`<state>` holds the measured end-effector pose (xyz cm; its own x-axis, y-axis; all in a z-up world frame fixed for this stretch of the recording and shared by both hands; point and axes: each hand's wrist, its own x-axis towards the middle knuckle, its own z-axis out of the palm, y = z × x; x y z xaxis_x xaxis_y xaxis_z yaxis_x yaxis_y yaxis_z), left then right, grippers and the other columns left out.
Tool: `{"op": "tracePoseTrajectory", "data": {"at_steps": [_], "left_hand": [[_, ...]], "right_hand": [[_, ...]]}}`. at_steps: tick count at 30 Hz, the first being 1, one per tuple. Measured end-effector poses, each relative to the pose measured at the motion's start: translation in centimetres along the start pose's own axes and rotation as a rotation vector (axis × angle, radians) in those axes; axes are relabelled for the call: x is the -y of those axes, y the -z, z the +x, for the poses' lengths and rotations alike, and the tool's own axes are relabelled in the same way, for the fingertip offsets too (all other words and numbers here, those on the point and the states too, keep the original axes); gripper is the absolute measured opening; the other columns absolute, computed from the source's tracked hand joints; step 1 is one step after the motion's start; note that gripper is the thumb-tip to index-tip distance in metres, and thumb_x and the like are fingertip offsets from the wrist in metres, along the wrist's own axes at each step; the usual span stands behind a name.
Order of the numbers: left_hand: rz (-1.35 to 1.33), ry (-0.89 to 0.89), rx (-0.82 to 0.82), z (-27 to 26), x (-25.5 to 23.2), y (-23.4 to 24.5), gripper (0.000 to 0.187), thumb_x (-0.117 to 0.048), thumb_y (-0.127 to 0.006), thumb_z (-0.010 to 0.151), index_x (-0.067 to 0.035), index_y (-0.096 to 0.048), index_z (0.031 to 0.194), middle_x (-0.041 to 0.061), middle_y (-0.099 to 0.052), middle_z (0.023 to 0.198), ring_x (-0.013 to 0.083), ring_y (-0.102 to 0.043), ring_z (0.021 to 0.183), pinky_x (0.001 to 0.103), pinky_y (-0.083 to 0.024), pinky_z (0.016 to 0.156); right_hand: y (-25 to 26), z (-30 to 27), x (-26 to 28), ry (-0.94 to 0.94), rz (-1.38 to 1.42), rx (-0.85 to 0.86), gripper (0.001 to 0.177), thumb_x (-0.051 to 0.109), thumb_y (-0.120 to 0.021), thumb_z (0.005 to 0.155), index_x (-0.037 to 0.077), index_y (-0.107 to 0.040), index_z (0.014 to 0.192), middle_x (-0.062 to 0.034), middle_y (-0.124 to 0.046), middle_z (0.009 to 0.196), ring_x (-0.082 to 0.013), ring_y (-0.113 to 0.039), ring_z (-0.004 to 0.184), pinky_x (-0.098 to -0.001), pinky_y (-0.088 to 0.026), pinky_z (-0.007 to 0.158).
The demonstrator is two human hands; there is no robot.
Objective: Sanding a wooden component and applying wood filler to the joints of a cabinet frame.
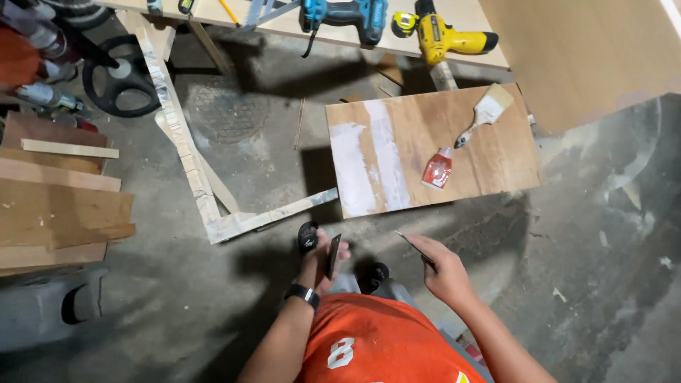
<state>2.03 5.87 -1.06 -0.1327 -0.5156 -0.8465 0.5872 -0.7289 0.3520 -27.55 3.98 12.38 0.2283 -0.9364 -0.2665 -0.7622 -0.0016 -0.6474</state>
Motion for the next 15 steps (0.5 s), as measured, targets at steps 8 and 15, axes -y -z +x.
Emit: {"op": "tracePoseTrajectory", "data": {"at_steps": [8,15], "left_hand": [[0.068,-0.104,-0.086,-4.8,2.1,-2.6,0.036,-0.038,-0.081,0.094,-0.005,-0.077,0.109,0.009,-0.07,0.089,0.0206,-0.065,0.074,0.035,-0.047,0.064],[-0.077,-0.055,0.095,-9.8,3.9,-10.2,0.045,-0.01,-0.083,0.088,0.001,-0.072,0.13,0.016,-0.078,0.114,0.0302,-0.075,0.099,0.038,-0.062,0.086]], "right_hand": [[-1.5,-5.7,-5.6,-0.061,0.351,-0.12,0.06,-0.009,-0.054,0.097,0.018,-0.072,0.148,-0.0065,-0.074,0.151,-0.0212,-0.067,0.143,-0.0329,-0.049,0.118],[2.4,-9.6,0.1,0.303,0.334,-0.202,0.062,-0.017,-0.05,0.097,0.006,-0.062,0.153,-0.0162,-0.067,0.154,-0.0303,-0.064,0.146,-0.0388,-0.048,0.124]]}}
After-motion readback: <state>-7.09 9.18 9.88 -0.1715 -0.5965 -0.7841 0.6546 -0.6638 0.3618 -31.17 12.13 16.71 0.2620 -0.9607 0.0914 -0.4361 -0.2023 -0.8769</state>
